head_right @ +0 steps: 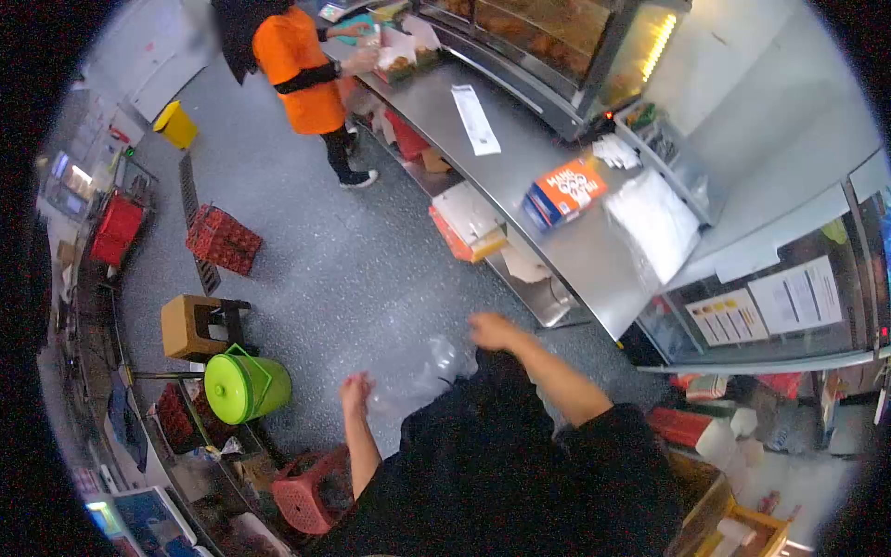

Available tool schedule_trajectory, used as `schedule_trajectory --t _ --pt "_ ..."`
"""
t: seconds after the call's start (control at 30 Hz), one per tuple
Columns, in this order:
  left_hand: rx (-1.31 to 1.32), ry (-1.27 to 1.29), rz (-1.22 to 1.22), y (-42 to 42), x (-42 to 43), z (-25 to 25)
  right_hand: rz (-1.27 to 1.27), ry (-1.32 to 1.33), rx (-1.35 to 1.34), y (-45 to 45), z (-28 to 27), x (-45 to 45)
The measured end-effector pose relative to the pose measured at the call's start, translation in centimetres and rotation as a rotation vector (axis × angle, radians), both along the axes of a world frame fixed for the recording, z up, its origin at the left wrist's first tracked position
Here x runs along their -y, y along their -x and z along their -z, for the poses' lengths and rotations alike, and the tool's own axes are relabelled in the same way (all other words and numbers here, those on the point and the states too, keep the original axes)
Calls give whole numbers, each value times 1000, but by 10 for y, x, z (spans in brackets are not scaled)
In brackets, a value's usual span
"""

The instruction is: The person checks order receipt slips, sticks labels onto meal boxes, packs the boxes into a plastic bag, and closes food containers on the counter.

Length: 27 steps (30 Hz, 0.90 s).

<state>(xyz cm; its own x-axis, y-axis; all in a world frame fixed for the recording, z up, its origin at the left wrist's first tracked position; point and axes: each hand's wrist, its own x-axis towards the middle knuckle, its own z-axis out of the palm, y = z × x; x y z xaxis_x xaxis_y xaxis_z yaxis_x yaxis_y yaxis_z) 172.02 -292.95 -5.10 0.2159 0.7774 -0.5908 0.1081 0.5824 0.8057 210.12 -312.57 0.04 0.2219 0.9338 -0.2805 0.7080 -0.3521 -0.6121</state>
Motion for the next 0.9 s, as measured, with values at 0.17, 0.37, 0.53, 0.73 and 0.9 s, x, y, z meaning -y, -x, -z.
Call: schedule_trajectory --t 0.17,0.37,0.53,0.73,0.9 --pt "39 -111 -53 -61 -29 -94 281 -121 281 -157 -128 10" --pt "-103 -379 560 -162 -76 -208 -41 67 941 -278 -202 18" --pt "-48 -542 764 -300 -102 -306 -325 150 708 -354 -169 -28" --pt "107 -513 841 -441 -117 -375 124 -113 115 -392 -206 -48" --pt "333 -376 912 -546 -93 -402 476 -594 -517 -407 -303 -51"
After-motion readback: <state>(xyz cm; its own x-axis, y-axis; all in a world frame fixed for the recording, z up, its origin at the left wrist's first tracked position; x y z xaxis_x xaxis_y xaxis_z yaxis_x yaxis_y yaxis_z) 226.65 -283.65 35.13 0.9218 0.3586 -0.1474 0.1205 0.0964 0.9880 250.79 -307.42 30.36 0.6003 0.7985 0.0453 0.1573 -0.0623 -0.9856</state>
